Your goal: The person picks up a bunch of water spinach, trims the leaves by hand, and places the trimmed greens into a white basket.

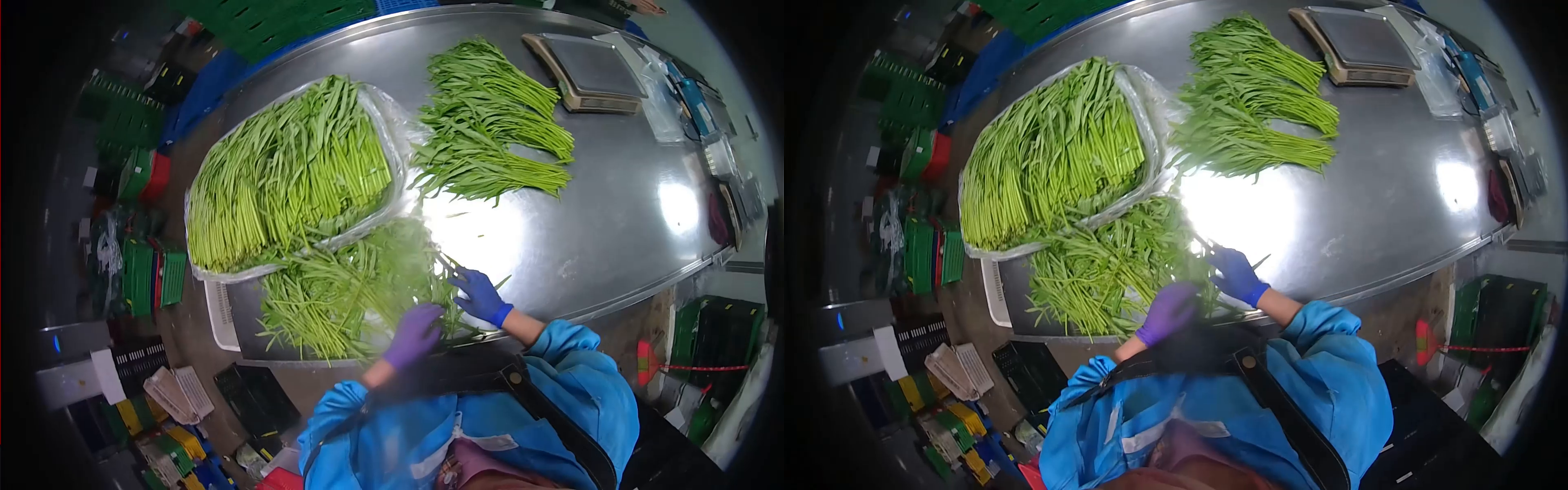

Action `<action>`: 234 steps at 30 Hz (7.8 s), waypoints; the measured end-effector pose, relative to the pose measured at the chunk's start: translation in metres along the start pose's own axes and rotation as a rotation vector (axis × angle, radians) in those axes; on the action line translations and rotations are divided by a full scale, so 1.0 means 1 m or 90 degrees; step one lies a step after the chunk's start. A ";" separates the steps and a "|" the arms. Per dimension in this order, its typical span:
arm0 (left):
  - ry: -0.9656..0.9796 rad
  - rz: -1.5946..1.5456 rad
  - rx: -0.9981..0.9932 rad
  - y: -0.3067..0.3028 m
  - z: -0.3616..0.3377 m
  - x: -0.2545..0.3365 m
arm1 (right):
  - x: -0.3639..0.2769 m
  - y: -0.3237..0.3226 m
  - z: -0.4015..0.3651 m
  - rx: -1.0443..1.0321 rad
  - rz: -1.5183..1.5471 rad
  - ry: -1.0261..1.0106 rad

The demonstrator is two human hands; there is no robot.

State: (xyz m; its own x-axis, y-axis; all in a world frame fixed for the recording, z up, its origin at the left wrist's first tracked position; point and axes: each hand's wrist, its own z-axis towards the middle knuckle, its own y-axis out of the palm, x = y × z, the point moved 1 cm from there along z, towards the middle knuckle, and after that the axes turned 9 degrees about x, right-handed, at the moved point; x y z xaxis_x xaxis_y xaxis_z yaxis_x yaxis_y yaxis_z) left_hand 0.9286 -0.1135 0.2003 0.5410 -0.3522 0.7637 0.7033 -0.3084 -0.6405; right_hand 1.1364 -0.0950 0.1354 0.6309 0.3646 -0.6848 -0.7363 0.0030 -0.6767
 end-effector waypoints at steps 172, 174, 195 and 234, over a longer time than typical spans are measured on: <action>0.143 0.041 0.319 -0.330 0.112 -0.210 | -0.221 0.129 0.307 0.176 0.850 0.472; 0.061 -0.114 0.261 -0.318 0.122 -0.199 | -0.228 0.129 0.307 0.178 0.821 0.538; 0.019 0.271 0.059 -0.295 0.114 -0.220 | -0.240 0.069 0.328 0.171 0.830 0.359; 0.053 0.441 0.013 -0.178 -0.059 -0.177 | -0.070 0.105 0.013 0.108 -0.274 0.483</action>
State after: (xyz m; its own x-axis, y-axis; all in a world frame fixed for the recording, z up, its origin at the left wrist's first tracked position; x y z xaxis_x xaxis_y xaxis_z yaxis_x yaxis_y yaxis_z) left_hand 0.6799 -0.0484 0.1743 0.8310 -0.5293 0.1711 0.2184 0.0276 -0.9755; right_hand 1.0115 -0.1081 0.1158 0.8090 -0.4155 -0.4158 -0.3867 0.1567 -0.9088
